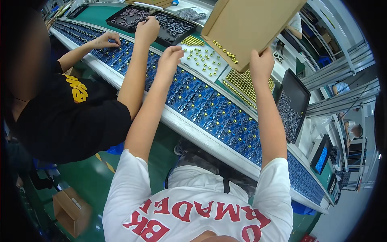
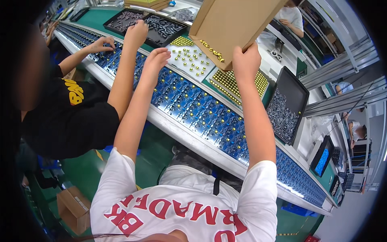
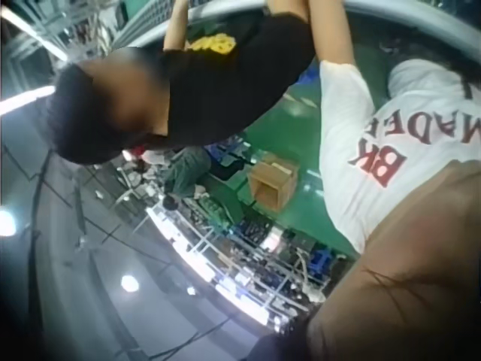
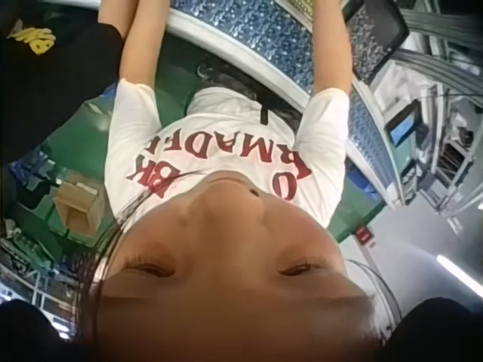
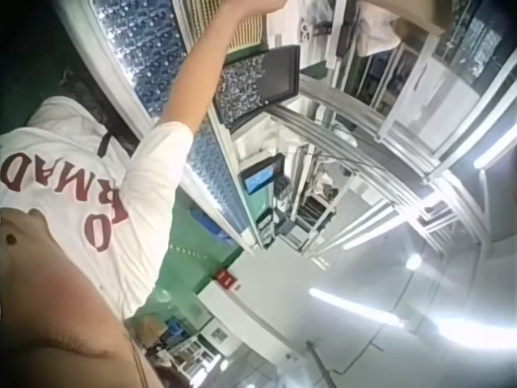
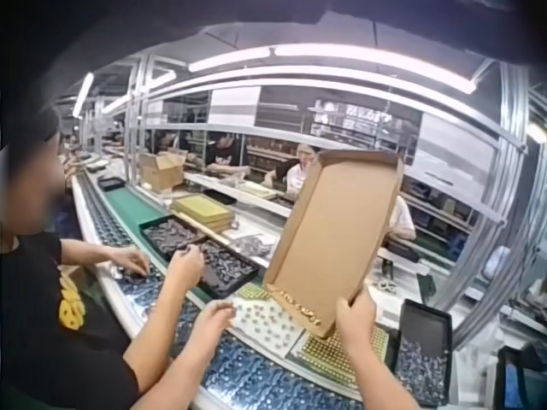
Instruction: Assembling small electronic components onto a grid and processing circuit boards on a production line.
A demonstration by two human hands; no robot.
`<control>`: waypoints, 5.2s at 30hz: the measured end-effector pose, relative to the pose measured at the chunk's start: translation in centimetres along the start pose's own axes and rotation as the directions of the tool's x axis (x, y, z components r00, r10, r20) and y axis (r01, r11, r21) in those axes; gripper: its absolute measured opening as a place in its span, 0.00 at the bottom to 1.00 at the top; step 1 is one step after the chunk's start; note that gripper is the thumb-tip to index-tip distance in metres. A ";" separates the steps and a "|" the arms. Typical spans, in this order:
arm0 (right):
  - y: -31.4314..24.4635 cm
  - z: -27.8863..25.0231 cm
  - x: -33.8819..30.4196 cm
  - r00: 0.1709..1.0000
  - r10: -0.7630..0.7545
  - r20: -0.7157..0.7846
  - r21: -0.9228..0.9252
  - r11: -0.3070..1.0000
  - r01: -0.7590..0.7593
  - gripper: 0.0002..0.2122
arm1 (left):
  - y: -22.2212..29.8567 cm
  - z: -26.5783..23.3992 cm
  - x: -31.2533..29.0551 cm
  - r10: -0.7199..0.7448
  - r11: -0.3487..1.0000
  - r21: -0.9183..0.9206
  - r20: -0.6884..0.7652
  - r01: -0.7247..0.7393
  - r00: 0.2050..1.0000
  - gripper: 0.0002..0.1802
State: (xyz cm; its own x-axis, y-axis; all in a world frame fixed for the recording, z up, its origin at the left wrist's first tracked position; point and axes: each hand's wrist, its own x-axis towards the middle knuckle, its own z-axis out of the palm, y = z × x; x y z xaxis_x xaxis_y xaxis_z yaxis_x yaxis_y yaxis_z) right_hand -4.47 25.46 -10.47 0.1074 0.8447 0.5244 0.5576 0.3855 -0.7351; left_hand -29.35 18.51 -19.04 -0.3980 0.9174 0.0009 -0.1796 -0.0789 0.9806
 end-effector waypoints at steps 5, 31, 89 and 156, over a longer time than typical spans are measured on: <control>-1.2 1.2 -0.8 0.996 -0.066 0.058 -0.150 0.986 0.074 0.13 | -1.2 1.9 2.8 0.133 0.987 0.102 -0.057 -0.127 0.989 0.20; -0.1 0.2 -3.4 0.929 -0.370 -0.006 -0.048 0.928 0.370 0.09 | -1.6 3.4 2.9 0.322 0.945 0.035 -0.266 -0.325 0.909 0.16; 16.8 -26.4 -9.5 0.998 0.065 0.012 -0.342 0.938 -0.057 0.07 | 0.4 19.4 -10.6 0.215 0.264 0.569 0.753 -0.779 0.622 0.07; 13.8 -35.0 -15.6 0.960 0.235 0.153 -0.356 0.919 -0.168 0.06 | -3.3 17.3 -27.5 0.192 0.462 0.215 0.923 -0.860 0.334 0.13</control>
State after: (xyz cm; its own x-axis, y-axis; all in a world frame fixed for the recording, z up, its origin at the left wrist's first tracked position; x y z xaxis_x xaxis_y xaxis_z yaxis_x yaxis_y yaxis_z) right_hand 30.39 4.64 -13.74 0.1082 0.9580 0.2654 0.7876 0.0804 -0.6110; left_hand -2.23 0.33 -18.90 0.6629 0.6509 0.3700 0.4527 -0.7421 0.4944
